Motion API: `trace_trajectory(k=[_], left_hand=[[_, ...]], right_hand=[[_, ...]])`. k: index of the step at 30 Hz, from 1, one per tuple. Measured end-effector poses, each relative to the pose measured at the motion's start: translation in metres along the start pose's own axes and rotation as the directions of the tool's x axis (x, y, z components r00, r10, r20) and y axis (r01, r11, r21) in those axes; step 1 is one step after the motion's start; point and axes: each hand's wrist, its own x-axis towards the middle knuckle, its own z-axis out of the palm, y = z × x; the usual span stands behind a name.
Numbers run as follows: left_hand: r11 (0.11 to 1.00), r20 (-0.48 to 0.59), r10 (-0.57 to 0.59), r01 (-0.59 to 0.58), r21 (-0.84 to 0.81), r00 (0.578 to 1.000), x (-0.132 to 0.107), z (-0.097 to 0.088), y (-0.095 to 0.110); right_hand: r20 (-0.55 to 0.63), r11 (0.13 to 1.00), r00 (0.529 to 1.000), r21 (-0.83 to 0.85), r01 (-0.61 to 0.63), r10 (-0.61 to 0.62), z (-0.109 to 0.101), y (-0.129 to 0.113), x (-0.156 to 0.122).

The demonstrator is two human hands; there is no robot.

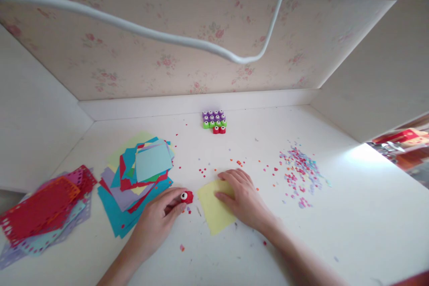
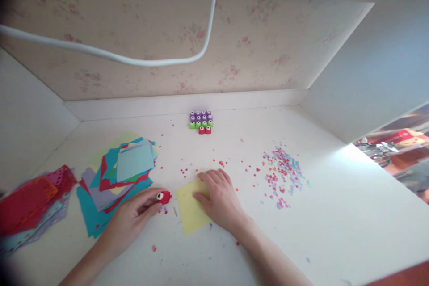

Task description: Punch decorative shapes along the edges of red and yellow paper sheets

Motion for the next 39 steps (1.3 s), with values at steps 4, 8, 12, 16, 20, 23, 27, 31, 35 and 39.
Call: trace_trajectory(k=[4, 8, 12, 16, 20, 23, 27, 31, 35, 39], left_hand=[[0.999, -0.002, 0.029, -0.029, 0.021, 1.0, 0.0, -0.002, 0.0], [0.999, 0.012, 0.045, -0.044, -0.004, 0.999, 0.0, -0.002, 0.001], [0.998, 0.005, 0.054, -0.054, -0.021, 0.999, 0.0, -0.001, 0.0], [0.998, 0.002, 0.066, -0.066, -0.017, 0.998, 0.0, -0.001, -0.001], [0.997, 0.0, 0.082, -0.082, -0.001, 0.997, 0.0, -0.002, -0.002], [0.996, -0.005, 0.087, -0.087, 0.009, 0.996, 0.0, -0.001, -0.003], [0.996, -0.008, 0.087, -0.087, 0.0, 0.996, 0.0, -0.001, -0.005], [0.993, -0.013, 0.117, -0.117, -0.001, 0.993, 0.001, 0.0, -0.009], [0.987, -0.031, 0.157, -0.158, -0.011, 0.987, 0.001, 0.001, -0.013], [0.987, -0.041, 0.16, -0.161, -0.018, 0.986, 0.002, 0.002, -0.014]], right_hand=[[0.003, 0.988, 0.995, 0.12, -0.098, 0.099, 0.001, 0.004, 0.002], [-0.036, 0.955, 0.986, 0.257, -0.147, 0.161, 0.001, 0.007, 0.005], [-0.033, 0.911, 0.979, 0.374, -0.176, 0.203, 0.003, 0.008, 0.006], [0.108, 0.791, 0.931, 0.498, -0.355, 0.349, 0.009, 0.01, 0.003], [0.236, 0.649, 0.882, 0.605, -0.461, 0.407, 0.012, 0.009, 0.001], [0.262, 0.634, 0.881, 0.617, -0.466, 0.393, 0.012, 0.005, 0.001], [0.266, 0.678, 0.896, 0.587, -0.443, 0.355, 0.012, 0.003, 0.0], [0.254, 0.721, 0.905, 0.546, -0.426, 0.343, 0.012, 0.003, 0.0], [0.254, 0.732, 0.905, 0.533, -0.425, 0.341, 0.012, 0.003, 0.0], [0.267, 0.738, 0.905, 0.524, -0.425, 0.332, 0.012, 0.002, -0.001]])
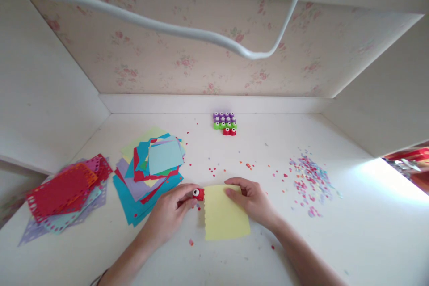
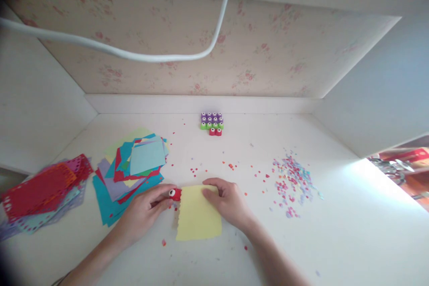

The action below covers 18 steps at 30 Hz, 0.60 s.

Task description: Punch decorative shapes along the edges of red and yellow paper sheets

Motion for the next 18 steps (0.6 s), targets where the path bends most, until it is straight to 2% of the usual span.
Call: trace_trajectory(k=[18], left_hand=[[1.0, 0.006, -0.004, 0.004, 0.013, 1.0, 0.0007, -0.0022, 0.0014]], right_hand=[[0.028, 0.997, 0.999, -0.065, 0.042, -0.04, -0.0007, -0.0016, -0.0038]])
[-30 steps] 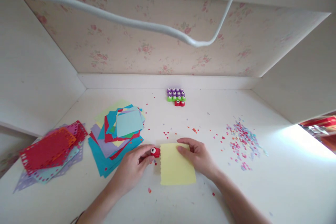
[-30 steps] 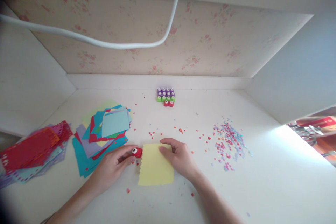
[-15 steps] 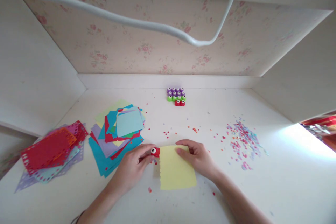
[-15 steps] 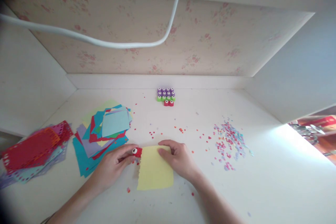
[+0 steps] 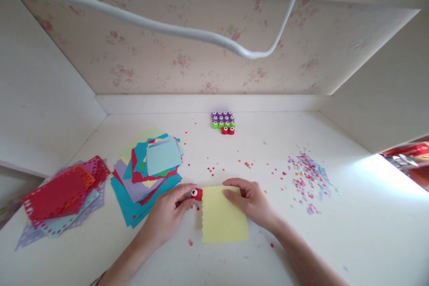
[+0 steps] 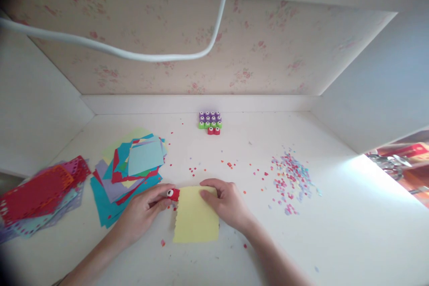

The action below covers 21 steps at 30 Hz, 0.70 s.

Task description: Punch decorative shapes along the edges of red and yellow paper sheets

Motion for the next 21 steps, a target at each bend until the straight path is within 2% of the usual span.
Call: trace_trajectory(k=[8, 21], left_hand=[[0.999, 0.011, -0.003, 0.002, 0.036, 1.0, 0.0011, 0.0003, -0.0022], [0.99, -0.001, 0.097, -0.097, 0.098, 0.995, -0.0006, 0.0011, 0.0009]], right_hand=[[-0.028, 1.0, 1.0, 0.019, -0.009, 0.01, 0.0014, -0.0035, 0.0], [-0.009, 1.0, 1.0, 0.011, 0.009, -0.009, 0.003, -0.0063, -0.0018]])
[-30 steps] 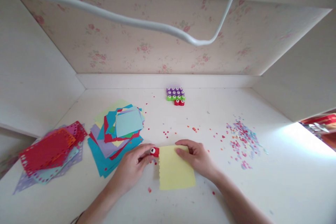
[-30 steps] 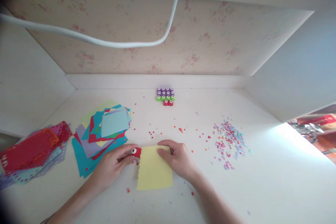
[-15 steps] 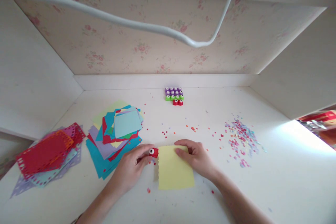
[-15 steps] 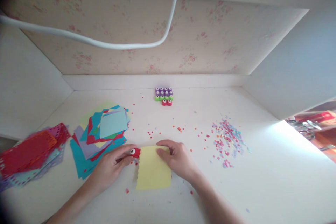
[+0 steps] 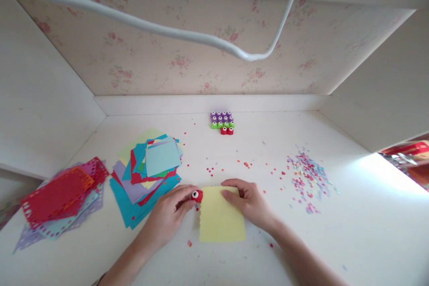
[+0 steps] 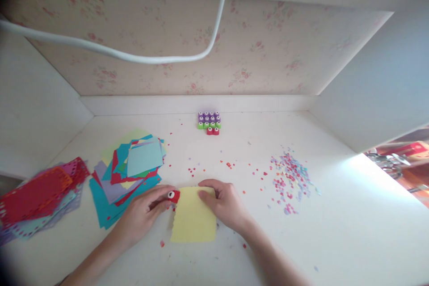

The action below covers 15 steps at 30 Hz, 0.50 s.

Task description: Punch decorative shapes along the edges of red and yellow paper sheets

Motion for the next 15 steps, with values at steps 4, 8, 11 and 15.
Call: trace_trajectory(k=[4, 8, 11, 15], left_hand=[[1.0, 0.0, 0.015, -0.015, -0.011, 1.0, -0.0002, 0.0009, 0.0017], [0.999, -0.017, 0.044, -0.044, 0.011, 0.999, -0.0005, 0.0011, 0.0039], [0.996, -0.034, 0.068, -0.066, 0.052, 0.997, -0.0002, 0.0012, 0.0053], [0.995, -0.035, 0.089, -0.088, 0.05, 0.995, -0.0002, 0.0017, 0.0047]], right_hand=[[0.027, 1.0, 1.0, -0.007, 0.013, -0.013, 0.0025, -0.0014, -0.0007], [0.027, 0.996, 0.999, 0.083, -0.028, 0.026, 0.0028, 0.0006, 0.0004], [0.017, 0.99, 0.998, 0.132, -0.055, 0.053, 0.0008, 0.0029, 0.0016], [0.089, 0.988, 0.995, 0.149, -0.049, 0.036, 0.0004, 0.0037, 0.0021]])
